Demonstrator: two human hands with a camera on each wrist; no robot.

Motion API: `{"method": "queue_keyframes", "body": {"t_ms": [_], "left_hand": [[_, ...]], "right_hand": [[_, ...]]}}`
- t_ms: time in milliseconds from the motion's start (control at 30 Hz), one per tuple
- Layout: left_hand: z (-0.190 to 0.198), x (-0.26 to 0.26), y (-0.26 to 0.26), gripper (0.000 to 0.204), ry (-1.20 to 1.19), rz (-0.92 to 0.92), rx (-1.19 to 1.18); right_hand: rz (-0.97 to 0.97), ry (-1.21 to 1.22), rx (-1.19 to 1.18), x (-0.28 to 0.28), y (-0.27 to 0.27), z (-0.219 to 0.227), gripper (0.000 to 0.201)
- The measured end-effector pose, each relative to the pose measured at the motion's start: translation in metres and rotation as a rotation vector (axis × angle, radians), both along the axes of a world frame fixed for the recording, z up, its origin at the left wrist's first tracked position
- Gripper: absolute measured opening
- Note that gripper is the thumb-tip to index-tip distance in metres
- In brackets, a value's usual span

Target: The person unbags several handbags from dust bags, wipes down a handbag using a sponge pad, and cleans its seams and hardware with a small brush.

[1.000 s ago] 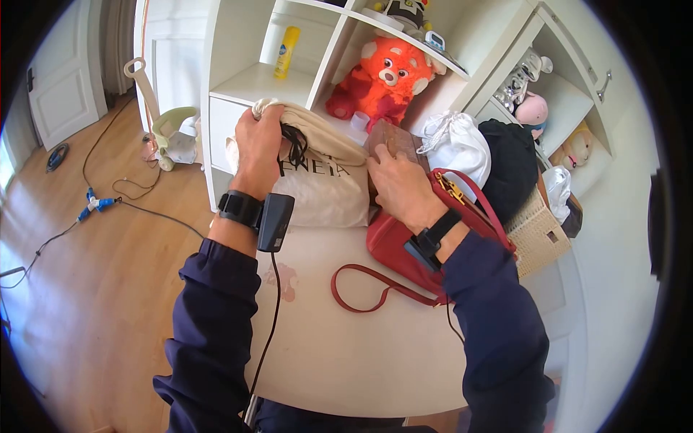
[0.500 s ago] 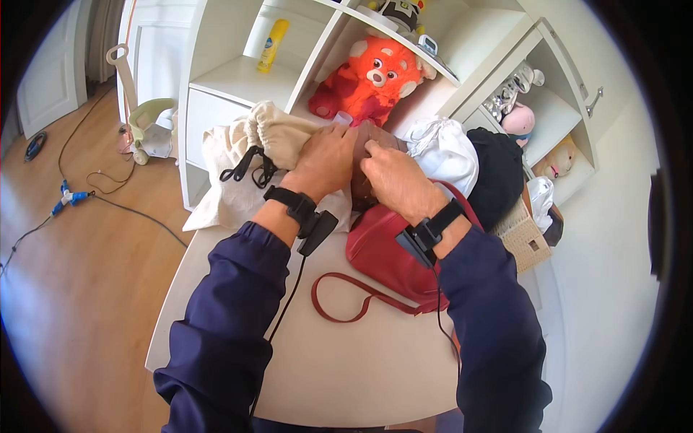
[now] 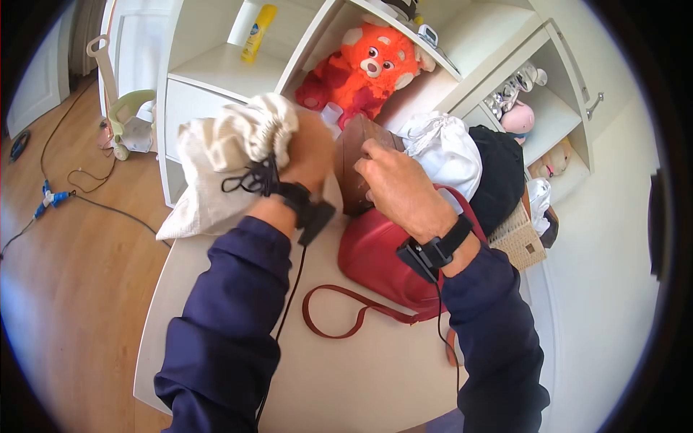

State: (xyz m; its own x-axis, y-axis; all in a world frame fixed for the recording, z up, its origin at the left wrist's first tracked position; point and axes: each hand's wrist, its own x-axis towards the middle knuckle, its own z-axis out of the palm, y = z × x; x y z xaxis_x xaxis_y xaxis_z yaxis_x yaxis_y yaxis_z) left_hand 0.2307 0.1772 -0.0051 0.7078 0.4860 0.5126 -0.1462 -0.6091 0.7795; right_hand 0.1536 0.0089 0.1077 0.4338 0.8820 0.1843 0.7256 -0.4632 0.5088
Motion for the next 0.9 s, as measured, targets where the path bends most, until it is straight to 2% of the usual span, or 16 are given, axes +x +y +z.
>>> {"method": "queue_keyframes", "body": {"t_ms": [33, 100, 200, 233, 300, 400, 500, 567, 600, 633, 700, 833, 900], "left_hand": [[0.013, -0.013, 0.019, 0.025, 0.099, -0.026, -0.152], [0.008, -0.018, 0.042, 0.029, -0.052, 0.007, -0.114], [0.010, -0.022, 0.052, 0.024, -0.044, -0.024, -0.214], [0.013, -0.024, 0.053, 0.024, -0.052, -0.019, -0.213], [0.018, -0.032, 0.046, 0.031, 0.006, -0.121, -0.174], [0.013, -0.034, 0.039, 0.031, 0.024, -0.230, -0.242], [0.007, -0.039, 0.039, 0.031, 0.018, -0.318, -0.218], [0.015, -0.058, 0.041, 0.032, 0.031, -0.348, -0.178], [0.017, -0.067, 0.044, 0.031, 0.016, -0.372, -0.226], [0.024, -0.083, 0.046, 0.031, 0.003, -0.395, -0.276], [0.040, -0.111, 0.052, 0.031, -0.006, -0.395, -0.285], [0.065, -0.161, 0.061, 0.031, -0.062, -0.426, -0.286], [0.082, -0.196, 0.051, 0.029, -0.082, -0.567, -0.626]], "right_hand": [[-0.008, -0.006, -0.007, -0.001, 0.001, 0.000, 0.004], [-0.015, -0.009, -0.011, -0.002, 0.003, 0.001, 0.004], [-0.035, -0.001, -0.025, -0.003, 0.006, 0.000, 0.005], [-0.028, 0.011, -0.019, -0.003, 0.007, 0.001, 0.005], [-0.026, 0.017, -0.010, -0.001, 0.005, 0.001, 0.006], [-0.023, 0.013, 0.004, -0.003, 0.008, 0.001, 0.005], [-0.121, 0.086, 0.002, -0.014, 0.009, 0.006, 0.006], [-0.034, 0.132, 0.160, -0.031, 0.010, 0.015, 0.010], [0.018, 0.152, 0.281, -0.045, 0.002, 0.019, 0.012], [0.016, 0.154, 0.296, -0.064, -0.003, 0.028, 0.012], [0.142, 0.165, 0.507, -0.098, -0.019, 0.039, 0.025], [0.108, 0.276, 0.616, -0.168, -0.066, 0.034, 0.029], [0.056, 0.465, 0.695, -0.195, -0.088, 0.018, 0.028]]}}
